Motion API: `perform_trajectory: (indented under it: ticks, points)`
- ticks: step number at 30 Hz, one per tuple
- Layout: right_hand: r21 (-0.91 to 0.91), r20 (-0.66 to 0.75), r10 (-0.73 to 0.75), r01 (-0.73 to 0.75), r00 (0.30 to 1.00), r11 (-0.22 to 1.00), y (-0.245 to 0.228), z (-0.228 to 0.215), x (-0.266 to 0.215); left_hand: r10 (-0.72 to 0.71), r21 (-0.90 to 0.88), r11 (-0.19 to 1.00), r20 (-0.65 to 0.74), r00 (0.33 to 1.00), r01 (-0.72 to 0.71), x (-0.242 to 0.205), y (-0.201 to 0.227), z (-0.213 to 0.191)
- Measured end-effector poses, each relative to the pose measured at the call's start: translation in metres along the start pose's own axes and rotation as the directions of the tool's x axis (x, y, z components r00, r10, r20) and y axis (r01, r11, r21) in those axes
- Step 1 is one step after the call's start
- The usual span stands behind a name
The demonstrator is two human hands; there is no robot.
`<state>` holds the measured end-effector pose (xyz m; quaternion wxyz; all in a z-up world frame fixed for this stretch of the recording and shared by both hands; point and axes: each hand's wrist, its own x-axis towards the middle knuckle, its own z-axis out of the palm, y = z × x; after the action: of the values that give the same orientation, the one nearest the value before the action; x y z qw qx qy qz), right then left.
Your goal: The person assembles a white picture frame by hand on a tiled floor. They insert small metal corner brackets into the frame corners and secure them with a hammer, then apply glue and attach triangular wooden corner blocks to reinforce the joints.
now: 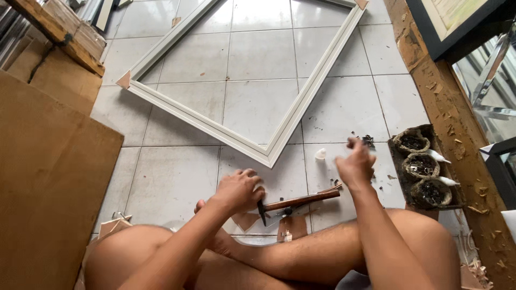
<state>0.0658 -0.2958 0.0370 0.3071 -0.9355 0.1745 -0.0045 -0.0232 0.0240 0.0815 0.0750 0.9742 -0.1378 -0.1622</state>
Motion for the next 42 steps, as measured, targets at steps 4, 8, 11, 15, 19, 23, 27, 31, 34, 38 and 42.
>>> perform_trajectory:
  ticks: [4, 8, 11, 15, 19, 23, 27, 31, 34, 38, 42]
  points:
    - [0.006, 0.254, -0.081, 0.082, 0.964, 0.997, 0.008, 0.043, 0.000, -0.046, -0.216, 0.976, -0.112, 0.993, 0.021, -0.016, -0.010, -0.017]
    - [0.040, 0.170, -0.194, 0.190, 0.966, 0.981, -0.022, 0.050, 0.004, -0.142, -0.165, 0.979, -0.120, 0.983, 0.121, -0.004, -0.007, -0.015]
    - [0.097, 0.354, -0.165, 0.139, 0.921, 0.985, -0.084, 0.028, -0.021, -0.098, -0.116, 0.989, -0.088, 0.991, 0.087, 0.010, -0.007, -0.004]
    - [-0.072, 0.423, -0.346, 0.411, 0.838, 0.909, -0.114, 0.027, -0.059, -0.092, -0.020, 0.996, 0.000, 0.996, 0.092, 0.024, -0.012, 0.010]
    - [-0.013, 0.352, -0.406, 0.438, 0.843, 0.899, -0.103, 0.057, -0.057, -0.114, -0.077, 0.991, 0.003, 0.993, 0.114, 0.033, -0.008, 0.013]
    - [-0.014, 0.310, -0.522, 0.553, 0.794, 0.833, -0.098, 0.074, -0.052, -0.110, -0.085, 0.991, -0.036, 0.993, 0.107, 0.042, -0.006, 0.027]
    - [-0.040, 0.294, -0.538, 0.573, 0.790, 0.819, -0.088, 0.090, -0.041, -0.108, -0.082, 0.992, -0.104, 0.989, 0.100, 0.039, -0.004, 0.026]
    - [-0.017, 0.299, -0.536, 0.566, 0.789, 0.824, -0.092, 0.089, -0.040, -0.110, -0.092, 0.991, -0.127, 0.986, 0.099, 0.043, -0.004, 0.033]
    - [-0.034, 0.298, -0.540, 0.574, 0.787, 0.818, -0.098, 0.086, -0.042, -0.117, -0.100, 0.989, -0.130, 0.985, 0.104, 0.045, -0.004, 0.038]
    - [-0.021, 0.292, -0.555, 0.586, 0.779, 0.810, -0.101, 0.083, -0.043, -0.115, -0.097, 0.990, -0.148, 0.982, 0.101, 0.045, -0.005, 0.039]
    - [-0.005, 0.283, -0.575, 0.600, 0.768, 0.800, -0.102, 0.082, -0.046, -0.115, -0.097, 0.990, -0.150, 0.982, 0.101, 0.043, -0.004, 0.037]
